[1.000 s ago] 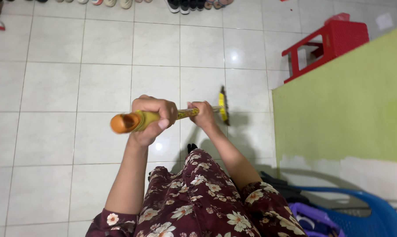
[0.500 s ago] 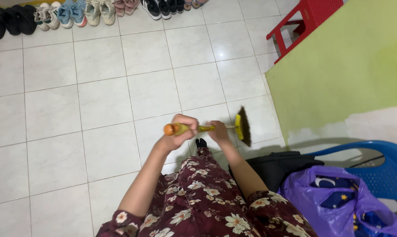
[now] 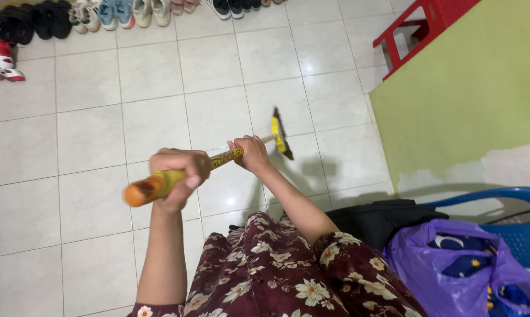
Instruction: The person sweeps a tiled floor using a yellow broom with a long handle. They move the broom back and forth across the room, sweeping around various items such as shoes lined up against the wall, a green table, and a bucket.
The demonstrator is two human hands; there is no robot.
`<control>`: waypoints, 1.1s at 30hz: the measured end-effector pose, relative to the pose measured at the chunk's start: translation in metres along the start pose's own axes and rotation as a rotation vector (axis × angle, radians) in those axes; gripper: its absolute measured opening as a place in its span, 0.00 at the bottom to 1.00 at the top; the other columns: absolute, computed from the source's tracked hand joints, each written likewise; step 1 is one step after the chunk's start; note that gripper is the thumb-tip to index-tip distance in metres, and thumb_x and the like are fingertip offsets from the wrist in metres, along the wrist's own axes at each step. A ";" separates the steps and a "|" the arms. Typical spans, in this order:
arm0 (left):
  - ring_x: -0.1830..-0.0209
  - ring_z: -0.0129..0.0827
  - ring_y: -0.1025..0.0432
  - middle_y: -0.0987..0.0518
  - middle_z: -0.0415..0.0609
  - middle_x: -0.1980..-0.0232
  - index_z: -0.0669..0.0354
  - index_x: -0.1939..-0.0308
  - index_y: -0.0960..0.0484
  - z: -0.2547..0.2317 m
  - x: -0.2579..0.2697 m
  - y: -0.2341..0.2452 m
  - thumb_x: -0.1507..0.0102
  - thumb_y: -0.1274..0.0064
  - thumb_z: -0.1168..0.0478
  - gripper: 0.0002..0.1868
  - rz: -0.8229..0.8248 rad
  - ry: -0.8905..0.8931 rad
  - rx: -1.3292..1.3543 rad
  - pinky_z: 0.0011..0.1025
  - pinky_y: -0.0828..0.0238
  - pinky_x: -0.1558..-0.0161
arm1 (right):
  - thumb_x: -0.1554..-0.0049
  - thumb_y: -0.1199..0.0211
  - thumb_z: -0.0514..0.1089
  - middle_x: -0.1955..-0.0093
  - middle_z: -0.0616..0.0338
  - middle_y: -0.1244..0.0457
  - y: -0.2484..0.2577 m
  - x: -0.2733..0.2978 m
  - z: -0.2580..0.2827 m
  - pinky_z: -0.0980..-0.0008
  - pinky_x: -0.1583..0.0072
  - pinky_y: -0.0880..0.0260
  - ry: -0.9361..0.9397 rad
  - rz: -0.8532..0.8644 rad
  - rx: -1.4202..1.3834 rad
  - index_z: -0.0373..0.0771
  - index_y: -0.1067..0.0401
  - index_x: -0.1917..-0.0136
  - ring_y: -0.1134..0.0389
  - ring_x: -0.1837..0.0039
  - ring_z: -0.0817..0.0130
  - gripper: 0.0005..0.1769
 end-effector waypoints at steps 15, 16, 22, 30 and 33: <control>0.71 0.30 0.36 0.33 0.45 0.76 0.61 0.79 0.39 0.240 -0.012 -0.165 0.44 0.54 0.72 0.11 0.233 0.477 0.274 0.31 0.37 0.64 | 0.44 0.34 0.51 0.62 0.50 0.32 0.099 0.162 -0.329 0.47 0.53 0.33 -0.555 0.090 0.317 0.41 0.25 0.65 0.31 0.55 0.46 0.14; 0.71 0.29 0.38 0.34 0.44 0.76 0.61 0.79 0.40 0.247 -0.014 -0.175 0.45 0.55 0.73 0.12 0.234 0.506 0.280 0.30 0.38 0.65 | 0.49 0.34 0.47 0.61 0.52 0.31 0.103 0.168 -0.335 0.48 0.53 0.32 -0.517 0.020 0.251 0.43 0.23 0.64 0.31 0.55 0.46 0.07; 0.78 0.26 0.46 0.38 0.40 0.79 0.59 0.80 0.43 0.206 -0.045 -0.186 0.46 0.52 0.69 0.15 0.232 0.402 0.159 0.27 0.51 0.73 | 0.51 0.29 0.47 0.64 0.47 0.33 0.110 0.132 -0.290 0.50 0.54 0.32 -0.270 -0.042 0.072 0.39 0.26 0.66 0.31 0.59 0.46 0.11; 0.83 0.27 0.40 0.34 0.40 0.82 0.55 0.83 0.38 0.119 -0.092 -0.186 0.44 0.47 0.63 0.17 0.166 0.068 0.116 0.30 0.43 0.75 | 0.39 0.38 0.47 0.71 0.46 0.36 0.151 0.052 -0.187 0.53 0.59 0.33 -0.188 0.106 -0.067 0.38 0.30 0.72 0.34 0.65 0.44 0.22; 0.81 0.27 0.41 0.35 0.42 0.81 0.56 0.82 0.35 0.126 -0.092 -0.173 0.42 0.45 0.62 0.17 0.040 0.080 0.230 0.28 0.46 0.73 | 0.43 0.36 0.45 0.68 0.49 0.34 0.163 0.042 -0.200 0.54 0.56 0.30 -0.083 0.050 -0.053 0.41 0.26 0.69 0.32 0.63 0.46 0.13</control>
Point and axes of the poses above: each hand's wrist, its own x-axis away from the middle knuckle, its own y-axis out of the back of the hand, z = x × y, the point moved 8 cm from there along -x, towards the middle knuckle
